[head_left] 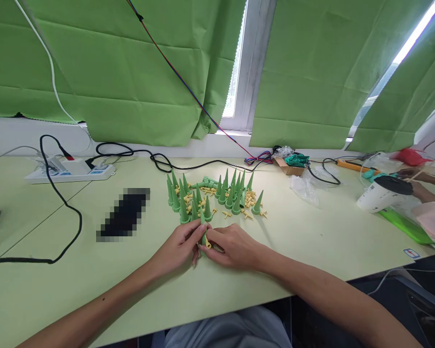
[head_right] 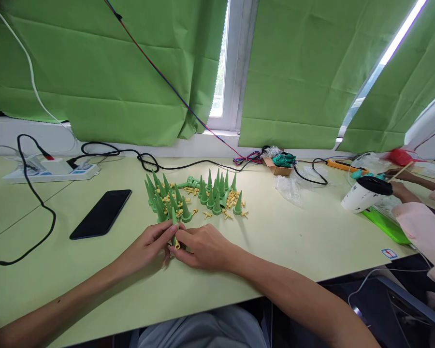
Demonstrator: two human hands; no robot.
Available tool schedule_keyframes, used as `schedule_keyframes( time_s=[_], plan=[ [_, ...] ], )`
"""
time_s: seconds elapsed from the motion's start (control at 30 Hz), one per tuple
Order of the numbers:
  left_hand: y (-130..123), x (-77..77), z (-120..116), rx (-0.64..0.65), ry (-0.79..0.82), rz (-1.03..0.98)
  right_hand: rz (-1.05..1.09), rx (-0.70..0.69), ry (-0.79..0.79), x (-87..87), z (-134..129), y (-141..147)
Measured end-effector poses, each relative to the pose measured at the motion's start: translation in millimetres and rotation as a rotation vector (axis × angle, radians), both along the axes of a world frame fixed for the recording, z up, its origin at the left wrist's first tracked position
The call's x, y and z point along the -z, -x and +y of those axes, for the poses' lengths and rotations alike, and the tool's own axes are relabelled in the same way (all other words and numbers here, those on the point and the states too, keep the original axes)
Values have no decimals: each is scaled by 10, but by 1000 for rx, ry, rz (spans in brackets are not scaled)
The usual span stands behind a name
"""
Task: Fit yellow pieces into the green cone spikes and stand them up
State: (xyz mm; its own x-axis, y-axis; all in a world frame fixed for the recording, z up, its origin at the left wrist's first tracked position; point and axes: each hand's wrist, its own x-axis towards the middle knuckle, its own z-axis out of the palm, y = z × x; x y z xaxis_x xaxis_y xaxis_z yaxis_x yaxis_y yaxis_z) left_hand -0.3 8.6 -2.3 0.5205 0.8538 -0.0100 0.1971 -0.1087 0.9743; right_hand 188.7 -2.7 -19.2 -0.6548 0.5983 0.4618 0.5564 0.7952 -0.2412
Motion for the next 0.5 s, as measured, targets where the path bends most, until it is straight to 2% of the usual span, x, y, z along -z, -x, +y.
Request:
schedule_keyframes(
  time_s=[0.3, 0.43, 0.5],
  plan=[
    [-6, -6, -2, 24, 9, -19, 90, -24, 50, 14, 7, 2],
    [5, -22, -13, -20, -7, 6, 91, -19, 82, 30, 25, -5],
    [14, -25, -13, -61, -66, 42, 93, -8, 92, 40, 41, -12]
  ],
)
